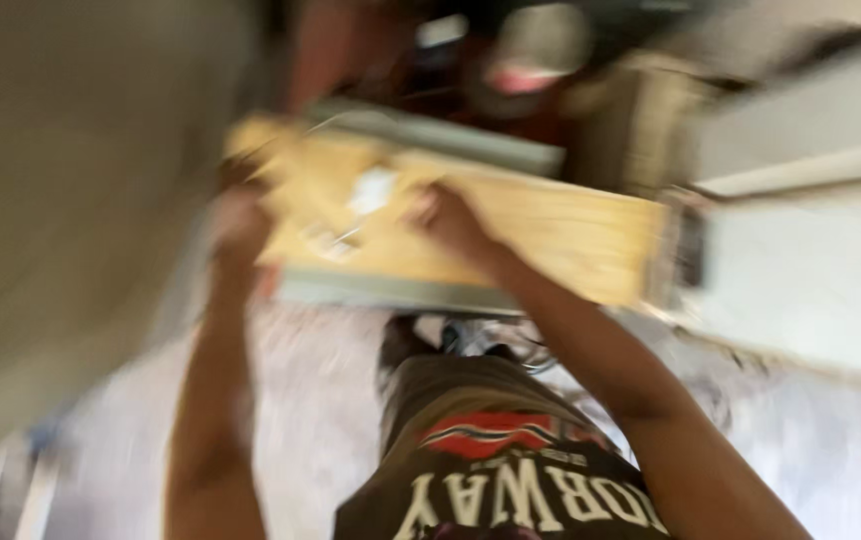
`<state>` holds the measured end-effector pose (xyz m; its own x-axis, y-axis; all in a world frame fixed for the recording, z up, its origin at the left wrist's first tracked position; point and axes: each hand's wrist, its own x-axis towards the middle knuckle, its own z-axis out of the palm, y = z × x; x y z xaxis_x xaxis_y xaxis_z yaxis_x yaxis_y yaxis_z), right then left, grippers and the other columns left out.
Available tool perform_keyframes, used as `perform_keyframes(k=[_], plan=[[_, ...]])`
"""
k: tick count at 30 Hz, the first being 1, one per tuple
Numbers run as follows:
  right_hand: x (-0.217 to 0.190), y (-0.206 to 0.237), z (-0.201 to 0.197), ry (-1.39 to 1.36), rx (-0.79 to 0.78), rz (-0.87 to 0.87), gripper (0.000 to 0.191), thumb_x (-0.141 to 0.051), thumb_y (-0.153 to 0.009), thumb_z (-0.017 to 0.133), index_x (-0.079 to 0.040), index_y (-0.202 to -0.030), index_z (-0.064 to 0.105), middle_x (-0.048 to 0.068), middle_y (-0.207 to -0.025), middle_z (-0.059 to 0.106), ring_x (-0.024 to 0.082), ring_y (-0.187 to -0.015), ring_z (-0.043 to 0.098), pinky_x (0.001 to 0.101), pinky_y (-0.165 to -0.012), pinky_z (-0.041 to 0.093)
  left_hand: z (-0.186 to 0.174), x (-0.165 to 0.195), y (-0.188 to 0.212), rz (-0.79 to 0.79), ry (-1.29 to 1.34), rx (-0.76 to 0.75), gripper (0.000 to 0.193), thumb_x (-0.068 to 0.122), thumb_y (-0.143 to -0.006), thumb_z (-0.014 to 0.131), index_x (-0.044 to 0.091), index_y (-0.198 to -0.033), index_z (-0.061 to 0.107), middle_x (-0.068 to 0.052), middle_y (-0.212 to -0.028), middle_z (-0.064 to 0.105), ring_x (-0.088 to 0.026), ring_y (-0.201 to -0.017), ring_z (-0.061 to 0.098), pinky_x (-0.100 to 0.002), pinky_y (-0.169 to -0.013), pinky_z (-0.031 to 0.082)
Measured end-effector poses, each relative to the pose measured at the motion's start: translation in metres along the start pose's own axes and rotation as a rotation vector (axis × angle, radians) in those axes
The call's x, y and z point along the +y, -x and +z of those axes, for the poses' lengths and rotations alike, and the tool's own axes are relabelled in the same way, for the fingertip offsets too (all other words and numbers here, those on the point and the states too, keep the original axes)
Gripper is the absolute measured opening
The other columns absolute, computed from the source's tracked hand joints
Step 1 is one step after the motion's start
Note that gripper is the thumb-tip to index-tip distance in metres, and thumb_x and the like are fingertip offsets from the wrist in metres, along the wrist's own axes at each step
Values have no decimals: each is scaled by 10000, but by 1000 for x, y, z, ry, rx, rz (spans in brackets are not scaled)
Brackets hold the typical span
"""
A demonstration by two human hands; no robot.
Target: The person holds a bowl of wood filler and uses a small knife to press filler into holes and gaps along the edge of a wooden furniture frame, working along the rail. They then set the bowl and knife on a stool, plug a power cord into an outlet, and later pick up a knife and hold it against a metal surface.
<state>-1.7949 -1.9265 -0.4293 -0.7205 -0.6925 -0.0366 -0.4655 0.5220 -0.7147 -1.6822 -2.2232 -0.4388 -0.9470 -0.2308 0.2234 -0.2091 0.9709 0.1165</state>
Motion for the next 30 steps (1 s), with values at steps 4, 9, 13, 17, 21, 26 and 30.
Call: perform_keyframes(k=[4, 9, 13, 17, 21, 26, 30], plan=[[-8, 102, -107, 129, 86, -41, 303, -249, -909, 772, -93, -1161, 704, 143, -1127, 692, 367, -1074, 648, 464, -913, 544, -31, 65, -29, -63, 10, 92, 177, 43, -845, 619, 153, -881, 752, -105, -1374, 657, -440, -1512, 323, -734, -1110, 93], [-10, 232, -252, 371, 575, 9, 331, -127, -883, 841, -36, -1158, 681, 132, -1117, 705, 310, -1047, 684, 414, -916, 562, -63, 171, -50, -113, 106, 115, 149, 48, -797, 635, 133, -833, 751, -148, -1403, 648, -526, -1583, 240, -840, -1112, -36], [26, 347, -375, 637, 1086, 187, 239, -39, -988, 786, 15, -1207, 707, 171, -1190, 716, 324, -1111, 681, 462, -984, 543, -87, 238, -24, -23, -7, 119, 104, 94, -871, 658, 130, -917, 745, -159, -1392, 636, -513, -1584, 236, -827, -1134, -10], [90, 443, -456, 1152, 1056, 525, 322, -285, -900, 879, -47, -1080, 759, 190, -1043, 695, 363, -973, 648, 467, -847, 507, -96, 294, 30, 119, 10, 179, 203, 166, -884, 675, 99, -1069, 722, -134, -1431, 630, -448, -1581, 308, -810, -1179, 54], [145, 492, -472, 907, 1077, 482, 237, -203, -849, 772, -54, -1032, 794, 143, -917, 741, 271, -823, 704, 426, -820, 568, -104, 328, 82, 123, 269, 106, 231, 175, -851, 687, 117, -1072, 725, -97, -1290, 683, -380, -1412, 460, -803, -1126, 160], [145, 526, -466, 419, 1192, 358, 162, -21, -900, 707, 64, -1026, 762, 127, -877, 734, 214, -808, 698, 365, -778, 558, -144, 347, 147, 132, 407, 64, 188, 141, -856, 723, 119, -1042, 731, -104, -1136, 743, -350, -1209, 634, -627, -1058, 402], [66, 505, -407, 286, 1239, 294, 179, -37, -1131, 653, 52, -991, 722, 120, -797, 669, 171, -663, 622, 333, -587, 458, -187, 363, 187, -150, 877, -55, 249, 160, -913, 755, 46, -1129, 704, -119, -1066, 742, -226, -957, 707, -333, -708, 595]])
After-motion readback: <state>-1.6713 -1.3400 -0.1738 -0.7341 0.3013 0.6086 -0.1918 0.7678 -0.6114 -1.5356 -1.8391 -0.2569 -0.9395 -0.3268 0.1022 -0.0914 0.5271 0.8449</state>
